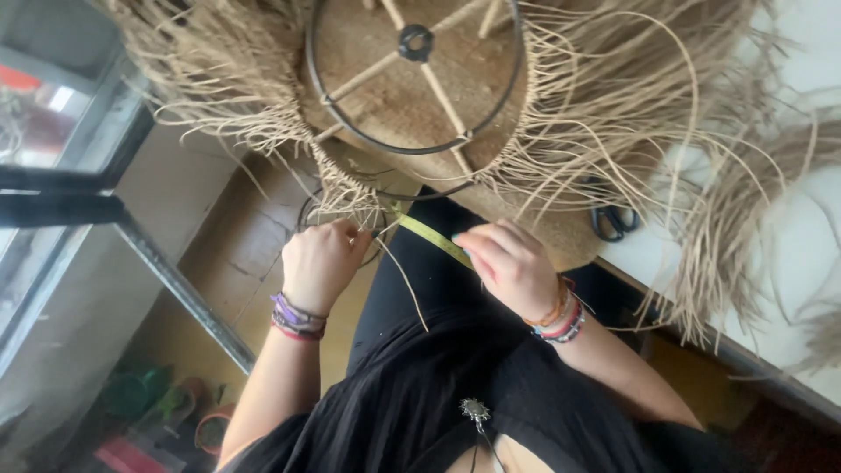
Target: The person sits on the floor and weaves natural fiber strands through a circular metal frame. They repeatedly pull strands through the frame and secure them by hand, gradually building up a woven pattern around the structure.
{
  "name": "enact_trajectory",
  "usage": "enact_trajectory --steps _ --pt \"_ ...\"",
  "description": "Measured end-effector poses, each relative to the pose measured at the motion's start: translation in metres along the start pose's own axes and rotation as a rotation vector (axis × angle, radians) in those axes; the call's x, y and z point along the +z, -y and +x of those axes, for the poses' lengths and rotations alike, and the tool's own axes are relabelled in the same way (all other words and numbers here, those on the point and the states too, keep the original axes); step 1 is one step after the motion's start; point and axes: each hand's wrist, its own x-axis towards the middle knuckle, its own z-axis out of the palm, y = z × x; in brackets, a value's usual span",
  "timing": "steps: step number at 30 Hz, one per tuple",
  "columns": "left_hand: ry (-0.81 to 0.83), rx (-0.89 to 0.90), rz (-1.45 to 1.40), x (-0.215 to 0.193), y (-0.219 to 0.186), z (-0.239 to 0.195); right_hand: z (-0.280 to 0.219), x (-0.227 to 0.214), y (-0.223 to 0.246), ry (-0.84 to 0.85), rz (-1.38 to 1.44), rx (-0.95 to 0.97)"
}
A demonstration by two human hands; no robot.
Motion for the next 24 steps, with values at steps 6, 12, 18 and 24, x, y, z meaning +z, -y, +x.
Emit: enact_trajectory --steps 6,12,18,24 --pt "-0.140 0.479 -0.246 -0.031 -0.072 -0.007 -0.048 -0.031 -0.065 -0.156 -0.369 0.074" --pt "-0.125 0.737 -0.477 -0.048 -0.126 -0.019 -0.012 -0.035 -0.085 -0.183 -0.621 0.093" --pt "-0.050 0.632 -1.199 -0.053 -0.147 -0.021 0.005 -0.075 -0.044 -0.349 0.103 0.115" --pt "0.624 0.409 -1.856 -0.034 -0.174 -0.025 -0.027 -0.095 0.001 -0.204 0.940 0.175"
